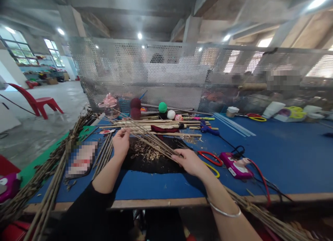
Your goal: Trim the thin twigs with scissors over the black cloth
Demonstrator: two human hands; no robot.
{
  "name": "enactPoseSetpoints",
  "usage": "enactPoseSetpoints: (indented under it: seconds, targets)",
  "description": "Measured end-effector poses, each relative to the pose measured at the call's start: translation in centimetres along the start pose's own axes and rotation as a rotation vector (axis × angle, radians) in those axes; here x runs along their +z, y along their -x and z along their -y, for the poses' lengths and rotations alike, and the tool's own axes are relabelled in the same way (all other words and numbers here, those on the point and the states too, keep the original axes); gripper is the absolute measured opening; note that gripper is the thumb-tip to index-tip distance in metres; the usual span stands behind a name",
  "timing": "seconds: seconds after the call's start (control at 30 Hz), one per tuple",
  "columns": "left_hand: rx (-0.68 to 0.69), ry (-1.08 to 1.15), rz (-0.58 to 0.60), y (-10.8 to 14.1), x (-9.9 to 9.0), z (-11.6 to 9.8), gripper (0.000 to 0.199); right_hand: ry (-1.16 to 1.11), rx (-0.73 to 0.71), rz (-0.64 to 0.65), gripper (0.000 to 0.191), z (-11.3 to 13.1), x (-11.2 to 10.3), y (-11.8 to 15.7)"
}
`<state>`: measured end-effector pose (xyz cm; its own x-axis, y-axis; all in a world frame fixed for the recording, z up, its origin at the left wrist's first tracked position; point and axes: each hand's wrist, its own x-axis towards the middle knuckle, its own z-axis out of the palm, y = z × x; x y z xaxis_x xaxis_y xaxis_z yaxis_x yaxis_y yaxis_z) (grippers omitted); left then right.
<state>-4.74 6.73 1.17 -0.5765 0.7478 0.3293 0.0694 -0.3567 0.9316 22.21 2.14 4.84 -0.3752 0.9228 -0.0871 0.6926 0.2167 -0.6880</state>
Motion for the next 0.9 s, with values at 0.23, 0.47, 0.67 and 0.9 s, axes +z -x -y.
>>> enactPoseSetpoints:
  seconds: [0.23,0.47,0.67,0.9]
  targets:
    - [-0.109,-0.085,0.392,0.8,0.3,-0.4,0.024,0.060,0.047,-0.085,0.040,-0.5,-1.3,0.0]
    - [-0.407,0.190,0.843,2.6,0.5,-2.6,0.052,0.065,-0.022,-0.088,0.029,1.8,-0.2,-1.2]
    - [-0.539,0.497,0.588,2.8,1.4,-2.7,0.036,0.112,-0.109,-0.117,0.023,5.3,2.1,-4.3]
    - [-0.522,0.509,0.232,0.7,0.5,-2.8,0.026,0.024,-0.253,-0.160,0.054,7.4,1.5,-4.2]
